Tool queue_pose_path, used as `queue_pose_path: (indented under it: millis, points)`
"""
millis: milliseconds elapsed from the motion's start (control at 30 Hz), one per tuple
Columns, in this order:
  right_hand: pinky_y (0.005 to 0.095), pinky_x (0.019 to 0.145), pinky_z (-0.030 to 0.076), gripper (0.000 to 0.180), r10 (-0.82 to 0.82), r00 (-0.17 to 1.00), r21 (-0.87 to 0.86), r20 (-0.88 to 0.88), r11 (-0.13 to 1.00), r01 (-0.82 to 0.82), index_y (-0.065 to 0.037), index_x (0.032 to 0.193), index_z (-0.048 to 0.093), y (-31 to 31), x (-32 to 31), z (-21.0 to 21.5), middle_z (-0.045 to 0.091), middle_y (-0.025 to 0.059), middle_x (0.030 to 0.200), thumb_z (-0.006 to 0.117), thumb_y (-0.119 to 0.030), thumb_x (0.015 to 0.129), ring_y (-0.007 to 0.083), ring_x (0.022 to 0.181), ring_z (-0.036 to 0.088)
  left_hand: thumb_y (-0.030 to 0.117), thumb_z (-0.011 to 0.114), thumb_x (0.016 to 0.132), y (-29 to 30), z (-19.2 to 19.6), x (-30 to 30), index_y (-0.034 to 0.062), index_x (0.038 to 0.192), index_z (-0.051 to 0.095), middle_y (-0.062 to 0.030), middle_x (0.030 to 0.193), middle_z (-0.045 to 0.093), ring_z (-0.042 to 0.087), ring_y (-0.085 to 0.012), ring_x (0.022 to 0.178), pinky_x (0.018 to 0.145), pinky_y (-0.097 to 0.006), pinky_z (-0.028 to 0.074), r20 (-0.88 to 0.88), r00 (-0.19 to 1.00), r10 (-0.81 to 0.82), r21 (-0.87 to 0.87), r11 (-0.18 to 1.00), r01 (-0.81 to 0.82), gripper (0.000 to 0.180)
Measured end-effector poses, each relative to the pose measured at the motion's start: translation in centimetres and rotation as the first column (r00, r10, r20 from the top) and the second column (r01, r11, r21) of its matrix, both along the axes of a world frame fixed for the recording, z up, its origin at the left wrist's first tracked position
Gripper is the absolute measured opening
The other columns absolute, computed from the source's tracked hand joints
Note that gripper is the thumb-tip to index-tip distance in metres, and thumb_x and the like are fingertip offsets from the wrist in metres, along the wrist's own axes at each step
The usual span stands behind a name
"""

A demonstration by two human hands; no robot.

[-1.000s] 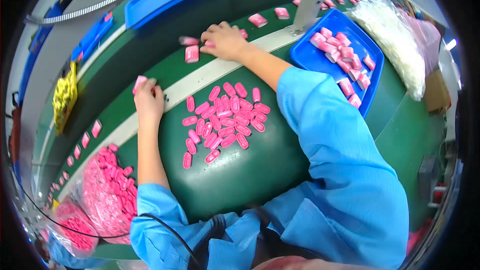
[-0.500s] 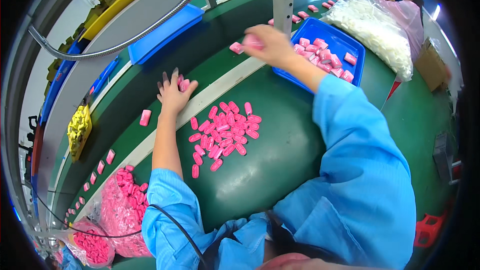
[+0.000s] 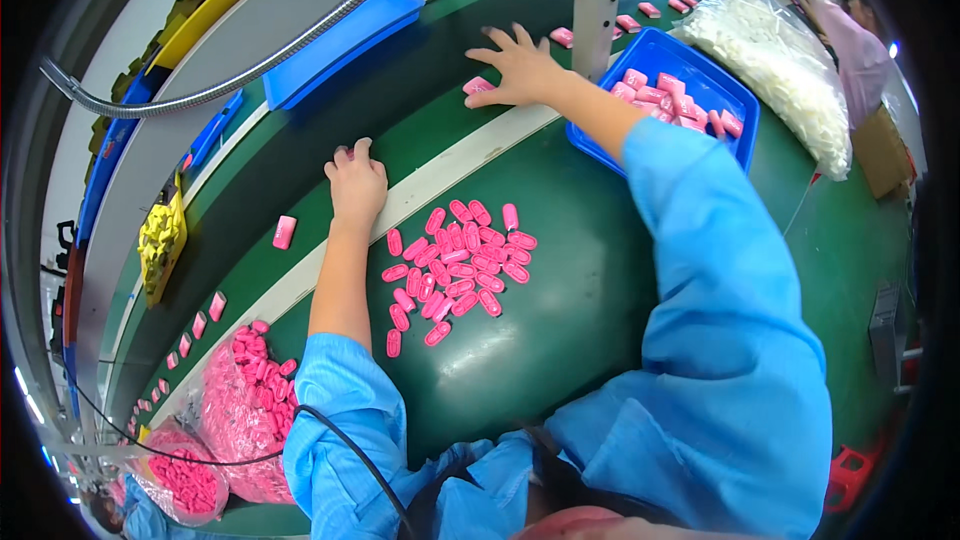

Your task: The person repeatedly picks pink plastic components from a pile on a green table and inserts them into pink rectangular casings labeled KDC. They place the assembled units onto a white strip on the table. The process is continuous and repetitive throughout the clip.

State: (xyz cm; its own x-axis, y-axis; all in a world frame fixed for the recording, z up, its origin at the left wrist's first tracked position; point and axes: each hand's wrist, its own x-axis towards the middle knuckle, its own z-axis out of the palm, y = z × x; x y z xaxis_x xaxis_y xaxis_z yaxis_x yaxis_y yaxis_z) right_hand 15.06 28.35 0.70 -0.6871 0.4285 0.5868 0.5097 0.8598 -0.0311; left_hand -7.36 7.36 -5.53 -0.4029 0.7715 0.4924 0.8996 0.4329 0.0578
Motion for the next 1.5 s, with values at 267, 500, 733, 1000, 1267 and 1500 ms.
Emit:
queue_pose_path:
  millis: [267,500,733,1000,1267,1500]
  points:
    - [0.0383,0.073,0.05,0.029,0.192,0.981,-0.333,0.006,0.926,-0.179,-0.01,0.098,0.066,3.1,-0.6,-1.3,0.065,0.0127,0.099,0.065,-0.031,0.077,0.0287,0.09,0.062,0.008,0.054,0.081,4.1,5.1,11.1,0.0112,0.109,0.06,-0.0206,0.111,0.054,0.051,-0.0385,0.104,0.089,-0.047,0.044,0.201,0.815,-0.543,0.356,0.816,0.456,0.029]
    - [0.0383,0.078,0.048,0.026,0.029,0.976,-0.128,-0.216,0.99,-0.058,-0.005,0.091,0.066,3.9,15.8,2.9,0.066,0.0105,0.093,0.062,-0.03,0.085,0.0299,0.091,0.061,0.023,0.063,0.083,11.0,5.7,26.6,0.0147,0.127,0.052,-0.0241,0.13,0.042,0.043,-0.0407,0.12,0.102,-0.048,0.036,0.242,0.578,-0.779,0.44,0.619,0.65,0.045]
    - [0.042,0.092,0.042,0.022,-0.037,0.988,0.122,-0.151,0.991,0.056,-0.007,0.104,0.066,3.2,20.3,-1.7,0.064,0.0093,0.112,0.06,-0.02,0.087,0.0314,0.107,0.056,0.04,0.054,0.09,7.7,5.3,23.9,0.0137,0.128,0.053,-0.0177,0.14,0.041,0.036,-0.0377,0.131,0.105,-0.059,0.026,0.026,0.714,-0.7,0.173,0.707,0.686,0.047]
    - [0.0434,0.082,0.049,0.033,-0.042,0.929,-0.027,0.368,0.998,0.056,-0.002,0.093,0.069,0.0,8.6,0.0,0.067,0.0174,0.092,0.055,-0.031,0.086,0.0331,0.094,0.061,0.014,0.053,0.086,-7.6,8.0,7.5,0.003,0.098,0.07,-0.0205,0.087,0.068,0.065,-0.0385,0.086,0.081,-0.045,0.05,0.295,0.941,-0.164,0.071,0.986,0.149,0.023]
    - [0.0454,0.081,0.05,0.046,0.238,0.962,-0.393,0.135,0.904,-0.168,-0.005,0.118,0.052,-4.7,2.9,0.2,0.067,0.0201,0.097,0.068,-0.02,0.078,0.0382,0.091,0.064,0.023,0.068,0.08,-10.4,5.5,9.2,-0.0009,0.088,0.068,-0.0185,0.085,0.064,0.064,-0.0338,0.083,0.075,-0.041,0.051,0.424,0.906,0.004,-0.074,0.997,0.031,0.025]
    - [0.0249,0.076,0.052,0.032,0.324,0.79,-0.838,-0.52,-0.017,-0.545,0.003,0.115,0.056,-10.1,-5.8,-3.0,0.066,0.0106,0.1,0.065,-0.01,0.087,0.0138,0.086,0.065,0.015,0.066,0.079,-8.8,4.3,8.9,0.0017,0.089,0.066,-0.0185,0.085,0.066,0.064,-0.0372,0.077,0.073,-0.043,0.052,0.439,0.894,-0.09,0.123,0.992,0.039,0.017]
